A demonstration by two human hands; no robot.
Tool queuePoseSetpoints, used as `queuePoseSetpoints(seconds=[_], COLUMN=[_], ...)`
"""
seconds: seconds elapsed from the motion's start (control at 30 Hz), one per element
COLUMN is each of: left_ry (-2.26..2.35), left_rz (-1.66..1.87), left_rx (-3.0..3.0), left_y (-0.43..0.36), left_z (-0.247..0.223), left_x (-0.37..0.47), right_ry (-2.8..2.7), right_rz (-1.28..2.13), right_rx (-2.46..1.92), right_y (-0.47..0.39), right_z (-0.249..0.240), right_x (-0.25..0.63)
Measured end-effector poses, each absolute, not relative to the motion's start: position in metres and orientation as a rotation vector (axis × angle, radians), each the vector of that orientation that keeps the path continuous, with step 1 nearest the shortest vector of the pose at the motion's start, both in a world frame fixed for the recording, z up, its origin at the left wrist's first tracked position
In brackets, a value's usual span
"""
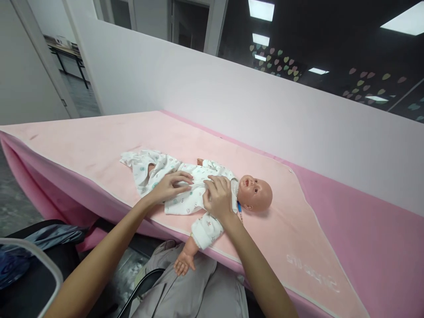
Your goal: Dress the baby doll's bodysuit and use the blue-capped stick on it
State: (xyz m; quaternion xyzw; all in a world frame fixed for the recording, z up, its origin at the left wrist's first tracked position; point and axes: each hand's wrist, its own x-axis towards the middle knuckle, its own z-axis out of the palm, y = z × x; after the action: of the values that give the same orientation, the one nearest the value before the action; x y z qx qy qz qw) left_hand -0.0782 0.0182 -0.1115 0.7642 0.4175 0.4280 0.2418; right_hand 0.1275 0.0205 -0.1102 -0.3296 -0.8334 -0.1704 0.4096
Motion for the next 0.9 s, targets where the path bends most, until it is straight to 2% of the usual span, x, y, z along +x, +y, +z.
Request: queuePoseSetpoints(seconds=[0.23, 0.9], left_ry=[1.21, 1.165], left_rz=[1.218, 1.168], left_rx=[2.195, 1.991], left_y=[0.02, 0.019], left_z=[-0.118, -0.115], left_x=[-0.073, -0.078], right_ry=[-2.195, -2.147], right_rz=[-0.395, -0.425], right_rx=[-0.89, -0.947], right_y=[0.031, 0.032], right_z=[-0.111, -0.12], right_x=[0.1, 0.103])
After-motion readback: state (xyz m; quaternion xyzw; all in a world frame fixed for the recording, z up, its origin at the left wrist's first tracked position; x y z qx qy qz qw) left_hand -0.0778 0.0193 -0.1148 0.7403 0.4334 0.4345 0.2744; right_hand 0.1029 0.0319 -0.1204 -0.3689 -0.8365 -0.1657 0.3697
